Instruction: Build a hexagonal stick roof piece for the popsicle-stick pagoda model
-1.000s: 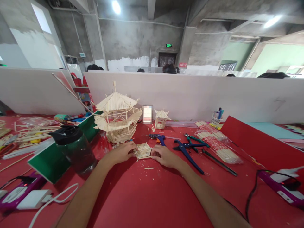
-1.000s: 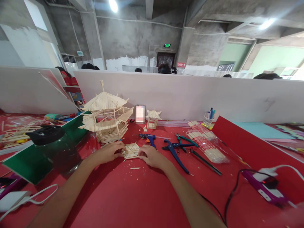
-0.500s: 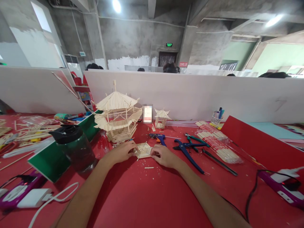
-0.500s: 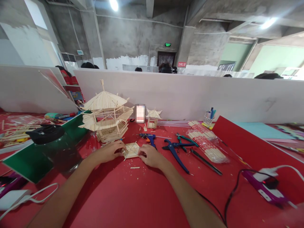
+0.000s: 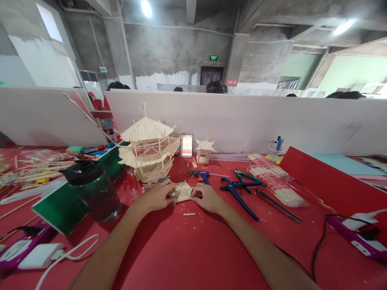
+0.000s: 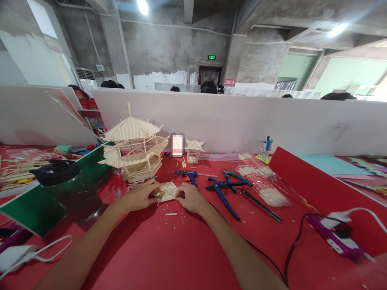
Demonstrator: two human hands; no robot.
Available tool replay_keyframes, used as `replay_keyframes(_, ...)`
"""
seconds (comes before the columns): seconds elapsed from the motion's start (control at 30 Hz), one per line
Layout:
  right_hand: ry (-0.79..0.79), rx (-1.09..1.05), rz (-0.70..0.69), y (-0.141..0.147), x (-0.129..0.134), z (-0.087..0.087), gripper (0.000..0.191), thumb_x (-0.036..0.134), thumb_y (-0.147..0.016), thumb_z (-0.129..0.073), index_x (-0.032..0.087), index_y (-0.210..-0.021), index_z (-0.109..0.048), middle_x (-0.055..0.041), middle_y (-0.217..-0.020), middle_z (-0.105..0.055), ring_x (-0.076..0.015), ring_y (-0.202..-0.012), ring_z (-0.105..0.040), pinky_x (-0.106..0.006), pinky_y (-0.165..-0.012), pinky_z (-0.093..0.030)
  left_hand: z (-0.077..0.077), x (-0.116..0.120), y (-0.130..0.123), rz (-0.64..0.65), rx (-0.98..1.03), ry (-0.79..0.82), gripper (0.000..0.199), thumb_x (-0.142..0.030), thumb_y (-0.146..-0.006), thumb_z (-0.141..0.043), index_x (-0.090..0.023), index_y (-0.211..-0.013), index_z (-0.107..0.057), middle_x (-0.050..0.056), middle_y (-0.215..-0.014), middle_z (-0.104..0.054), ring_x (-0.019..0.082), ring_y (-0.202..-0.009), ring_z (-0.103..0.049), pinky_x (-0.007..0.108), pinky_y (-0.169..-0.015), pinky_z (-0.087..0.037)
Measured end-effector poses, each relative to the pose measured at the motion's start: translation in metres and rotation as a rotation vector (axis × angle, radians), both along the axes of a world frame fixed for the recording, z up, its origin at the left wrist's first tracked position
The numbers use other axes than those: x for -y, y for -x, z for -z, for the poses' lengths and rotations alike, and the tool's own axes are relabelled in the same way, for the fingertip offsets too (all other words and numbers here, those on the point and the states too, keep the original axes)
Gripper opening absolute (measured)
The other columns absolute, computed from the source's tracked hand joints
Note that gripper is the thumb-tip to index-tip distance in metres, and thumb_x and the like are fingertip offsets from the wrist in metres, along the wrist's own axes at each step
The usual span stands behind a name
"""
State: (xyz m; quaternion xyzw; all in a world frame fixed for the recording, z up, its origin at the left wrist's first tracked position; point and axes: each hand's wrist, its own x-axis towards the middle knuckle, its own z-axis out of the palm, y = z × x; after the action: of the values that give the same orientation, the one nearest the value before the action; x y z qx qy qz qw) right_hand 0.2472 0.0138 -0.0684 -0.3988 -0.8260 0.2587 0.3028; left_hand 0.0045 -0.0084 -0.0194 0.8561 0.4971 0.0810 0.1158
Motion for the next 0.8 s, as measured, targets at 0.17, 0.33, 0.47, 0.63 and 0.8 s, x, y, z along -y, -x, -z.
replay_keyframes(0.17,0.077,-0.052,0.022,0.001,-0.001,0.001,0.013,0.003,-0.074,-0.069,0.016,-0.074,-0.070,-0.0019,-0.080,-0.062,-0.0129,-0.070,-0.060,-0.024,-0.069,-0.048,0.001,0.002,-0.005,-0.016,-0.055,-0.007,0.028,-0.047,-0.088,-0.058,-0.021,-0.096,-0.054,0.005,-0.105,-0.055,0.021,-0.089,-0.057,0.030,-0.074,-0.040)
replay_keyframes(0.33,0.098,-0.054,0.001,0.000,0.000,-0.002,0.014,0.003,-0.075,-0.069,0.017,-0.078,-0.071,-0.0027,-0.082,-0.065,-0.0152,-0.077,-0.062,-0.026,-0.072,-0.048,0.001,0.003,-0.006,-0.026,-0.079,-0.020,0.028,-0.047,-0.088,-0.057,-0.021,-0.097,-0.053,0.005,-0.106,-0.054,0.022,-0.091,-0.056,0.030,-0.075,-0.040)
replay_keyframes(0.47,0.092,-0.054,-0.018,-0.001,0.000,-0.003,0.020,0.001,-0.079,-0.060,0.018,-0.083,-0.070,-0.0037,-0.086,-0.070,-0.0161,-0.081,-0.064,-0.027,-0.075,-0.048,0.002,0.002,-0.008,-0.039,-0.067,-0.027,0.028,-0.048,-0.087,-0.057,-0.022,-0.094,-0.052,0.005,-0.105,-0.054,0.022,-0.092,-0.056,0.030,-0.075,-0.041)
replay_keyframes(0.63,0.145,-0.103,-0.012,0.001,0.000,-0.001,0.017,0.003,-0.079,-0.060,0.017,-0.082,-0.069,-0.0031,-0.082,-0.072,-0.0161,-0.077,-0.066,-0.027,-0.074,-0.050,0.007,0.000,-0.006,-0.055,-0.034,-0.035,0.028,-0.048,-0.085,-0.058,-0.022,-0.093,-0.052,0.004,-0.103,-0.055,0.021,-0.088,-0.056,0.030,-0.074,-0.041)
replay_keyframes(0.8,0.140,-0.097,-0.014,0.002,0.000,-0.001,0.017,0.002,-0.078,-0.059,0.017,-0.080,-0.067,-0.0026,-0.079,-0.071,-0.0154,-0.074,-0.065,-0.025,-0.070,-0.049,0.006,-0.003,0.002,0.012,0.099,0.048,0.015,-0.034,-0.088,-0.053,-0.022,-0.095,-0.056,0.004,-0.105,-0.055,0.019,-0.087,-0.057,0.030,-0.077,-0.043)
